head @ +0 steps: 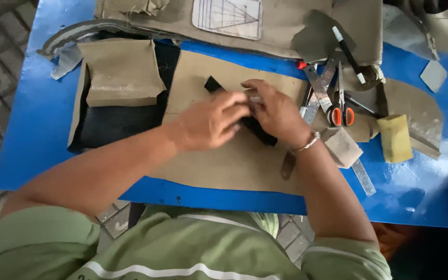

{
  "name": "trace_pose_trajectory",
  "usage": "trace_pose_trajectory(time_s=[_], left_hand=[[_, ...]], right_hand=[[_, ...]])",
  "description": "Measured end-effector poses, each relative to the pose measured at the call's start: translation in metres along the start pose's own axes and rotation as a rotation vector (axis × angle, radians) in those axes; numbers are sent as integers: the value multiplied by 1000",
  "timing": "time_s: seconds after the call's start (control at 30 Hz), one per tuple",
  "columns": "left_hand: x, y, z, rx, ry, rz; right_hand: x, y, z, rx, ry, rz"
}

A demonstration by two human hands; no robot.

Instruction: Marking lines on leather pieces with a white pen and folding the edges

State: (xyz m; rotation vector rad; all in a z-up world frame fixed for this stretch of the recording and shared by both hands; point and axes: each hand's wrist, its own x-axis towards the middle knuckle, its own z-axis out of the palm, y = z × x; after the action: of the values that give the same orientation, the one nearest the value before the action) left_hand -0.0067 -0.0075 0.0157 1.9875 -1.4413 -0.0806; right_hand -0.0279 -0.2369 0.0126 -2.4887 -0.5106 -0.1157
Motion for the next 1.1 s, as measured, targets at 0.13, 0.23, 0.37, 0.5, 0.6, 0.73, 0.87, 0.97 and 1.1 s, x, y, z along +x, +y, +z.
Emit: trace_pose_trajectory(time_s=[0.13, 0.23, 0.37, 0.5, 0.6, 0.73, 0.87, 0.97, 1.1], left_hand=[[0, -13, -14, 448, -181, -216], [-7, -42, 7, 560, -121, -266], [-11, -45, 3, 583, -11, -238], [-7, -31, -8, 494, -75, -279], [-8, -31, -4, 587, 69, -186], [-16, -53, 9, 579, 102, -104], [-11, -46, 1, 597, 90, -58], [-13, -51, 6, 582, 80, -34], [-12, -26, -11, 604, 25, -93]], right_hand=[[-7, -20, -34, -270, -235, 30], [-11, -19, -36, -292, -411, 124], [-17, -13, -35, -408, -343, 153], [-19, -18, -52, -428, -335, 61], [-22, -8, -45, -315, -276, 94], [-24, -12, -38, -502, -135, -55], [-23, -3, -30, -597, -121, -82], [-30, 12, -20, -651, -62, -114], [-27, -9, -30, -639, -134, -64]])
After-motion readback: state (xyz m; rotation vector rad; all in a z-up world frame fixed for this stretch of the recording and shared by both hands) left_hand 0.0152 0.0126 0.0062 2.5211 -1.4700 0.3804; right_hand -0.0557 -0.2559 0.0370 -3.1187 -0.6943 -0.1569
